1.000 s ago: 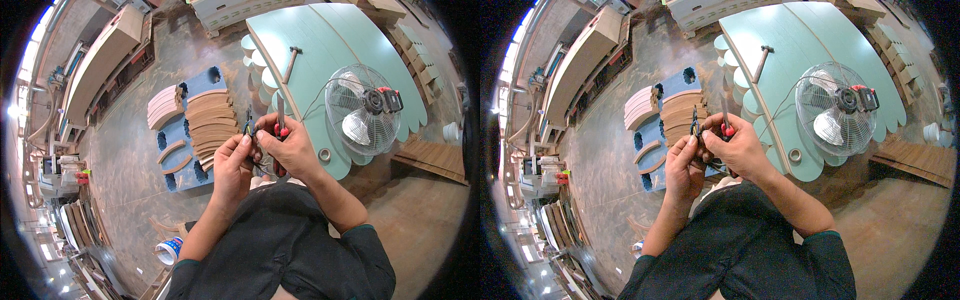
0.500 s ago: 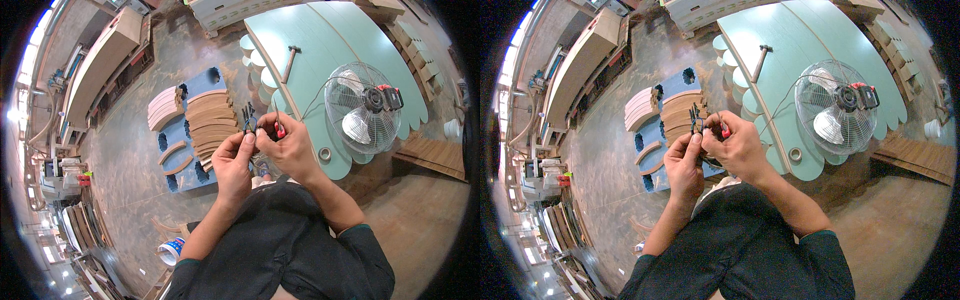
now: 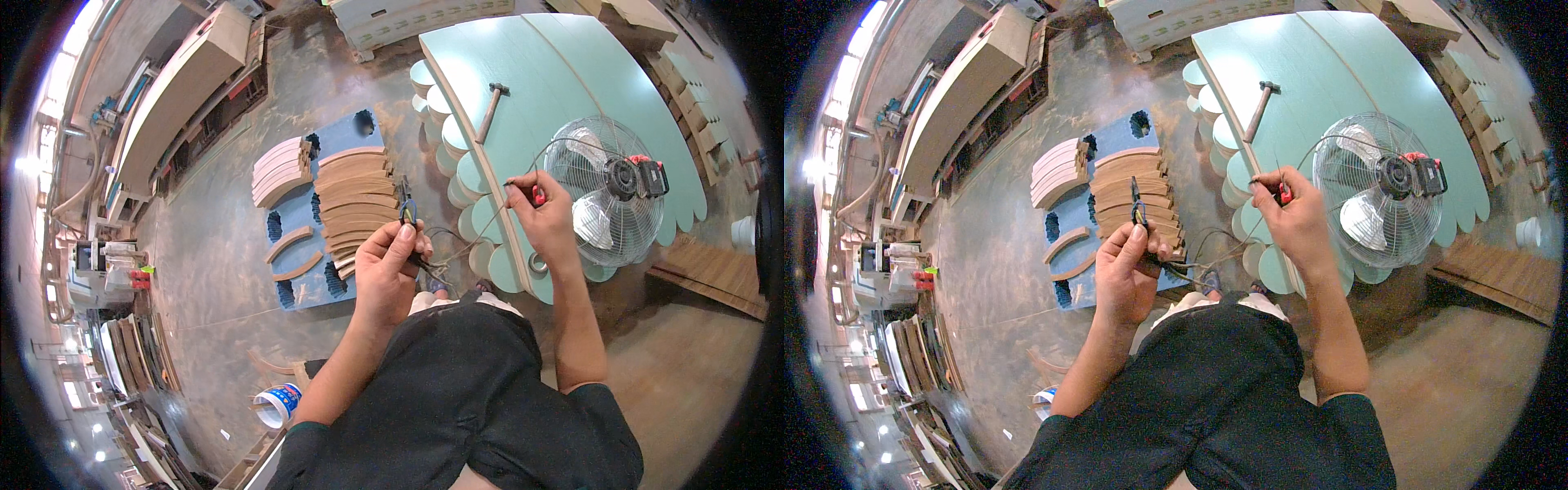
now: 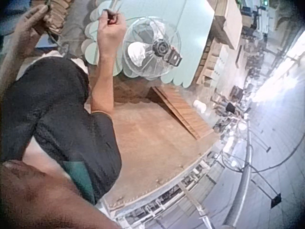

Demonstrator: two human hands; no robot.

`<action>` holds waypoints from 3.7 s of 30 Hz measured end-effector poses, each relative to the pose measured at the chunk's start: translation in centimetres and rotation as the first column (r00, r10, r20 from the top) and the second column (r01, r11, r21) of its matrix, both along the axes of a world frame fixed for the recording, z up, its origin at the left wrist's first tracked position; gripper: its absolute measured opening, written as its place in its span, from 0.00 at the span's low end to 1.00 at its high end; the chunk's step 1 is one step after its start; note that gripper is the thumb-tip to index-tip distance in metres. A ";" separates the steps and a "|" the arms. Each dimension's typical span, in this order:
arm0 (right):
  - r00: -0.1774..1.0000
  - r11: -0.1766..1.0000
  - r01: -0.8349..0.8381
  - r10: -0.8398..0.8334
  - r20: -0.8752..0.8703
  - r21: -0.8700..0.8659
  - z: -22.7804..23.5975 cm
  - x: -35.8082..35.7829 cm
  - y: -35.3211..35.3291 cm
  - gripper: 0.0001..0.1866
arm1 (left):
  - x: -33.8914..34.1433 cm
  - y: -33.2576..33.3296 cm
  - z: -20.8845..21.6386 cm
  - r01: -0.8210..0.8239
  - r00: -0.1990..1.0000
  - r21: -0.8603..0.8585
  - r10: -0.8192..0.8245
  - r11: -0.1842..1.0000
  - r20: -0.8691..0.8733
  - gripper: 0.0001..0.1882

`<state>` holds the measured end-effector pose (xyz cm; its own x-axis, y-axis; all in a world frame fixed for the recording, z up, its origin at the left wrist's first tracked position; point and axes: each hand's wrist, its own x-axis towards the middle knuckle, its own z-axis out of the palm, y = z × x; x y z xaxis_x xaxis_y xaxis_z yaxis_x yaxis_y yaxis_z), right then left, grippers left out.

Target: The person threads a thin black cord through a small plastic component, uses pliers to pull the cord through, and ties a knot to secure it.

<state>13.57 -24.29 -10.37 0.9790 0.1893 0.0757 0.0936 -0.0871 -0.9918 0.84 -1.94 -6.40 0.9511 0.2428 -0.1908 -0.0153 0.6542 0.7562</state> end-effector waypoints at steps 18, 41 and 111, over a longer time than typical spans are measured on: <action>0.876 0.896 -0.388 0.432 -0.214 0.218 8.9 -0.9 4.5 0.17 | 0.6 -1.1 1.7 -0.177 0.984 0.729 0.108 0.661 0.141 0.08; 0.804 0.885 -0.450 0.461 0.377 -0.123 9.8 -0.8 5.3 0.10 | 2.6 -0.6 2.9 0.111 0.988 -0.288 -0.137 0.951 -0.070 0.16; 0.797 0.869 -0.006 0.304 0.522 -0.495 13.9 -3.0 3.7 0.19 | 2.5 -1.9 3.5 -0.028 0.995 0.290 0.000 0.957 0.095 0.07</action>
<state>10.52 -20.61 3.56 0.7332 0.4914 0.4701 0.6743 -0.4354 -0.5965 3.33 -3.87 -2.85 0.9574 0.2879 -0.0205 -0.1024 0.4052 0.9085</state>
